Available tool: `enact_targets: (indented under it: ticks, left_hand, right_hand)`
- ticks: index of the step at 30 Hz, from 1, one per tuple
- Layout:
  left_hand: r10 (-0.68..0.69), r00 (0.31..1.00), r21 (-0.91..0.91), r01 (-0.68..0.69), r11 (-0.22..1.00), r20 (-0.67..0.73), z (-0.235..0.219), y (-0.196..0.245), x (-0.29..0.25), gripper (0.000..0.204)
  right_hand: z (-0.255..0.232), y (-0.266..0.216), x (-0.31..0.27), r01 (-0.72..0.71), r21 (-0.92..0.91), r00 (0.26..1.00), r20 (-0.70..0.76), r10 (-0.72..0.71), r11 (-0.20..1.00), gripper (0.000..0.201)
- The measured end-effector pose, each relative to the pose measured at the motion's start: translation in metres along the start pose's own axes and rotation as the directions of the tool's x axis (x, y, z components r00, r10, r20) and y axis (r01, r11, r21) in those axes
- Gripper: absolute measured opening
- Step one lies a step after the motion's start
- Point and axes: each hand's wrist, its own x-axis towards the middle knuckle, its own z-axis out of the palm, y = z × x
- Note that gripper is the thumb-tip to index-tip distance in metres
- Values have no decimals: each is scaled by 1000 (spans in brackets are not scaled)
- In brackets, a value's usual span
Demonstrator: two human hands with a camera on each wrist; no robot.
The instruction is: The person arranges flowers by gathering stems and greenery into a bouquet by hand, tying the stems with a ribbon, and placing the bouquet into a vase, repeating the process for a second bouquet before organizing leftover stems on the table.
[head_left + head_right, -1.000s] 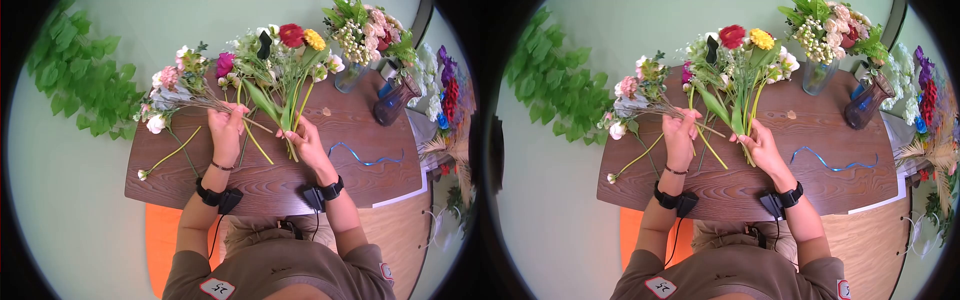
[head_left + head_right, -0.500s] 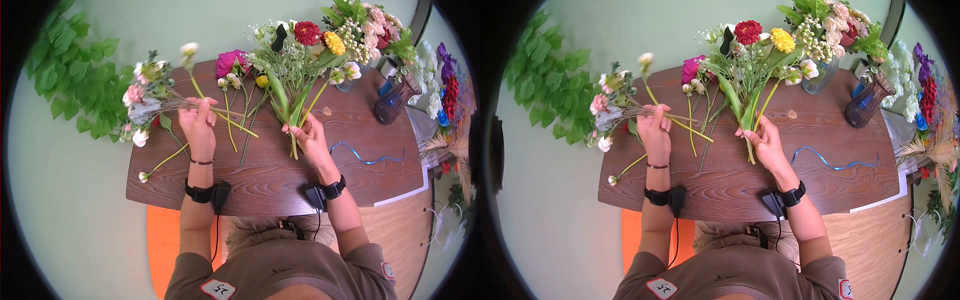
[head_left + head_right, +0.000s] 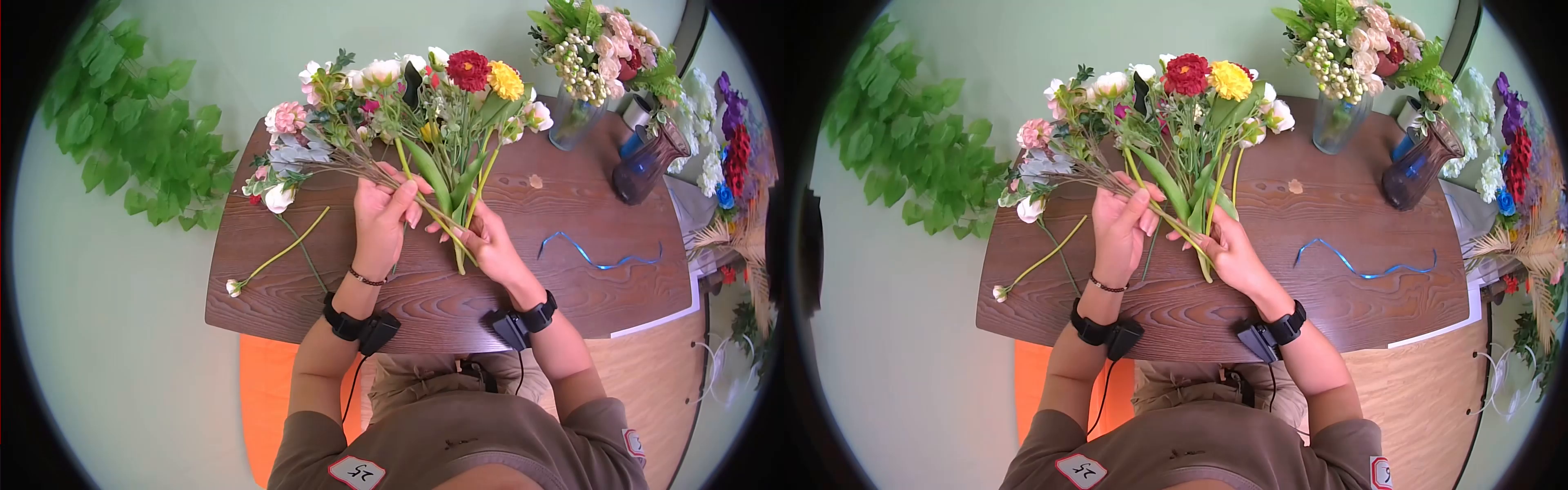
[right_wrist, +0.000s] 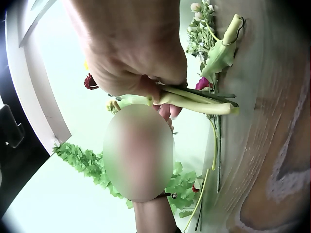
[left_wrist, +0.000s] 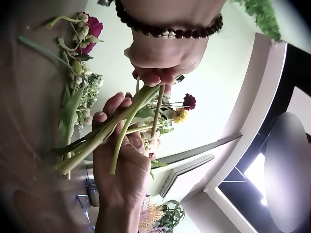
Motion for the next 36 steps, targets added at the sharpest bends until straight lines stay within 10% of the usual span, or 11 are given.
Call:
enact_targets:
  ticks: [14,22,29,33,36]
  left_hand:
    - [131,991,210,-126,969,-9,5,0,-1,23]
    - [270,959,337,-228,914,-82,-11,15,5,19]
    - [207,957,557,-61,828,-202,3,6,-5,22]
    - [24,999,791,24,611,-49,11,-10,-15,32]
    - [100,966,877,-259,405,239,9,-22,-22,33]
  right_hand:
    - [-1,-4,-1,-47,42,997,63,44,998,44]
    - [-13,1,2,52,-62,983,-170,-62,997,41]
    - [-13,-1,1,137,-146,948,-266,-173,980,47]
    - [-9,3,-1,167,-179,931,-293,-215,969,47]
    - [-6,2,-2,165,-213,932,-285,-222,963,45]
